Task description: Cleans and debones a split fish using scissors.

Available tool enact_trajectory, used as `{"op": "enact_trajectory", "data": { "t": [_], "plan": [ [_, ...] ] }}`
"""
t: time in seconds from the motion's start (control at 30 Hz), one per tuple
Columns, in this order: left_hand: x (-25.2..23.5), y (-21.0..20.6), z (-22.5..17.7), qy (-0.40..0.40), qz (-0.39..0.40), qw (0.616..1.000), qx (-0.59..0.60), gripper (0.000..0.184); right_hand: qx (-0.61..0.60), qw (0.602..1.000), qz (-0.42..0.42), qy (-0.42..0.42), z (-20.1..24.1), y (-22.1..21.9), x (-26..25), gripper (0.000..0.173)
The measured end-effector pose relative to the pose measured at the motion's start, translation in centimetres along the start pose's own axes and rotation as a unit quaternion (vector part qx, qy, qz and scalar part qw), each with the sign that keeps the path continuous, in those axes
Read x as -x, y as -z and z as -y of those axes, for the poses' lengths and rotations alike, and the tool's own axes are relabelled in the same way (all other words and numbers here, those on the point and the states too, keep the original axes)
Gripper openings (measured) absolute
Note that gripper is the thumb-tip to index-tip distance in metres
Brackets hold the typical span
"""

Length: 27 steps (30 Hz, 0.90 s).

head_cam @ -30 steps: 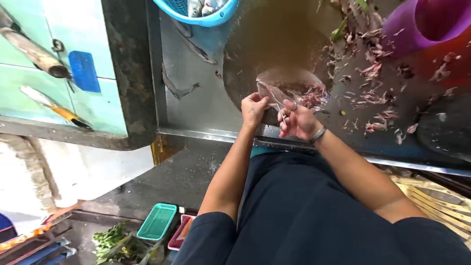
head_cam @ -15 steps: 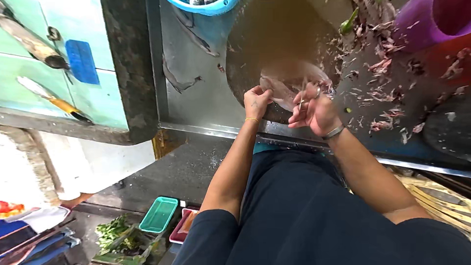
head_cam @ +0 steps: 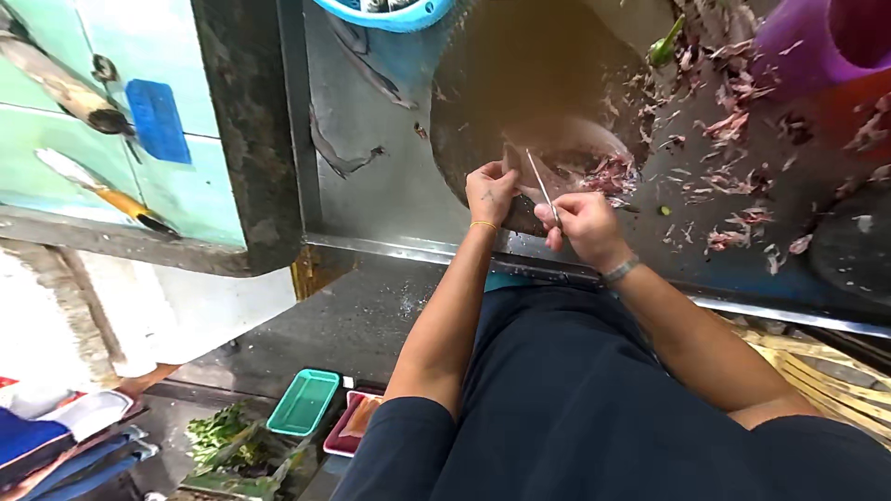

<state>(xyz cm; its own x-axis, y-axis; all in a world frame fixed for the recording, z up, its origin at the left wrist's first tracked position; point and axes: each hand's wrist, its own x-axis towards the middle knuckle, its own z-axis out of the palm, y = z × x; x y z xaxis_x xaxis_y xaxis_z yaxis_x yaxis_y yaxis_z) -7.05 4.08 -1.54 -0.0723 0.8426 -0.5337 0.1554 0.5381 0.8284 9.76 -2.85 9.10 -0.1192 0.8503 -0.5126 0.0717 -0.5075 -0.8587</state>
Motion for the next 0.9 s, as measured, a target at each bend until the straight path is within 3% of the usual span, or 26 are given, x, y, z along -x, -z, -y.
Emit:
{"op": "enact_trajectory", "data": {
  "t": [0.07, 0.1, 0.13, 0.2, 0.27, 0.33, 0.37, 0.43, 0.47, 0.5, 0.6, 0.7, 0.73, 0.8, 0.9],
  "plan": [
    [0.0, 0.2, 0.2, 0.003, -0.002, 1.0, 0.004, 0.018, -0.047, 0.998, 0.025, 0.047, 0.9, 1.4, 0.8, 0.024],
    [-0.1, 0.2, 0.2, 0.003, -0.002, 1.0, 0.01, 0.019, -0.139, 0.989, 0.044, 0.006, 1.0, 2.1, 0.7, 0.031],
    [0.1, 0.2, 0.3, 0.004, -0.002, 1.0, 0.018, 0.019, -0.204, 0.976, 0.051, -0.059, 1.0, 2.3, 0.4, 0.048],
    [0.3, 0.0, 0.1, 0.003, -0.006, 0.999, 0.035, 0.021, -0.239, 0.961, 0.043, -0.134, 0.3, 2.0, -0.5, 0.065],
    [-0.5, 0.1, -0.2, -0.014, -0.007, 0.999, 0.039, 0.021, -0.247, 0.95, 0.1, -0.163, -0.5, 0.9, -2.1, 0.066],
    [0.3, 0.3, 0.4, -0.014, -0.006, 0.999, 0.031, 0.02, -0.228, 0.946, 0.103, -0.207, -1.4, -0.4, -2.6, 0.06],
    [0.0, 0.2, 0.1, -0.017, -0.005, 0.999, 0.028, 0.02, -0.186, 0.961, 0.073, -0.193, -1.2, -0.7, -3.0, 0.052],
    [0.1, 0.1, -0.1, -0.013, -0.005, 1.0, 0.028, 0.019, -0.084, 0.993, 0.024, -0.074, -0.2, 0.0, -2.1, 0.033],
    [0.0, 0.1, -0.1, -0.011, -0.003, 0.999, 0.034, 0.02, -0.101, 0.994, 0.015, -0.025, 0.4, 1.0, -1.5, 0.026],
    [0.4, 0.2, 0.0, -0.004, 0.001, 0.999, 0.04, 0.02, -0.167, 0.985, 0.012, -0.033, 0.7, 2.1, -0.9, 0.028],
    [2.2, -0.4, 1.0, 0.005, 0.007, 0.999, 0.033, 0.021, -0.235, 0.963, -0.027, -0.13, -0.1, 3.4, 0.1, 0.055],
    [2.0, -0.4, 0.9, -0.003, 0.01, 0.999, 0.036, 0.023, -0.248, 0.948, 0.096, -0.177, -1.4, 2.2, -0.6, 0.068],
    [2.5, -0.4, 1.1, 0.002, 0.012, 0.999, 0.033, 0.023, -0.272, 0.93, 0.117, -0.216, -2.1, 1.5, -0.6, 0.067],
    [1.9, -0.5, 0.6, 0.001, -0.001, 1.0, 0.012, 0.02, -0.281, 0.924, 0.068, -0.25, -2.3, 0.5, -1.7, 0.056],
    [1.6, -0.5, 0.2, 0.021, -0.01, 1.0, -0.013, 0.018, -0.144, 0.982, -0.006, -0.121, -0.9, 1.1, -0.5, 0.033]
  ]
}}
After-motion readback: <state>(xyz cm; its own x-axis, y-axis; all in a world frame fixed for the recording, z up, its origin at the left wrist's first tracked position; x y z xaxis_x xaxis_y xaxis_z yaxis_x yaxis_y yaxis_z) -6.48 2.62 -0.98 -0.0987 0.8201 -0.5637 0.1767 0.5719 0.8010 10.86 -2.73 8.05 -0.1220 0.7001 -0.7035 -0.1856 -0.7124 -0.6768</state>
